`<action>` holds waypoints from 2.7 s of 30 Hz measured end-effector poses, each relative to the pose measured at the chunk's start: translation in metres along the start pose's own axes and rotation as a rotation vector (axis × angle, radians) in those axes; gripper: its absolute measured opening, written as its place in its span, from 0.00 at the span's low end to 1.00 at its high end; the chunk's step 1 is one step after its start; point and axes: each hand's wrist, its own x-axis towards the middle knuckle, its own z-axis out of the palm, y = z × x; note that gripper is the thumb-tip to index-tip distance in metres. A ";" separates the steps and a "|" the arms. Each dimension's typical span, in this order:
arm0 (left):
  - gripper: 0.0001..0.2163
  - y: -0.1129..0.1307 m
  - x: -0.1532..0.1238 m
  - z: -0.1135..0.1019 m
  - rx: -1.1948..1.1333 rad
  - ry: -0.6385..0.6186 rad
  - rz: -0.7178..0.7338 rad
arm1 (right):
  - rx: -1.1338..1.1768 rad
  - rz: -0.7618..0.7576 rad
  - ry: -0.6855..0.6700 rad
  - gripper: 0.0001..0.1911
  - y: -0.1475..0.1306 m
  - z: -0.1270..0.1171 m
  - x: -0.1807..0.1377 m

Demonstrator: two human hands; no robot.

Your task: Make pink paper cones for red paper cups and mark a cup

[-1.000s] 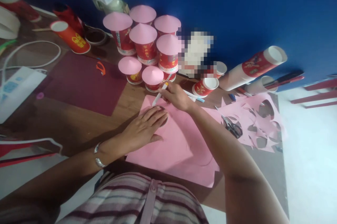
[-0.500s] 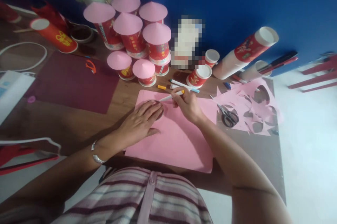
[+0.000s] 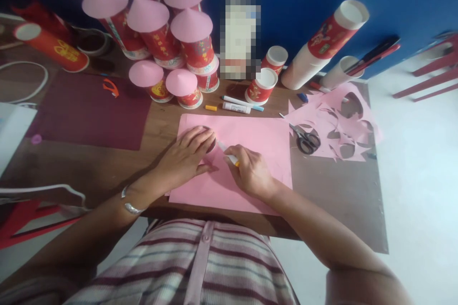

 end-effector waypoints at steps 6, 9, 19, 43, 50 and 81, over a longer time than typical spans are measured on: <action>0.37 -0.001 -0.001 0.004 0.016 0.026 0.004 | -0.113 -0.113 0.032 0.07 -0.020 0.006 -0.011; 0.31 -0.001 -0.002 0.004 0.012 0.020 0.000 | -0.122 -0.124 0.012 0.08 -0.027 0.009 -0.015; 0.34 -0.002 -0.002 0.002 -0.015 0.005 0.005 | 0.007 -0.072 0.006 0.07 -0.040 0.002 -0.009; 0.37 0.001 0.000 -0.005 0.009 0.031 -0.004 | -0.572 -0.371 -0.137 0.18 0.123 -0.110 0.178; 0.36 0.001 0.000 -0.005 -0.011 0.034 -0.010 | -0.616 -0.404 -0.228 0.19 0.132 -0.095 0.201; 0.40 0.000 0.000 0.000 0.013 -0.029 -0.012 | -0.118 -0.277 0.146 0.17 0.034 -0.051 0.027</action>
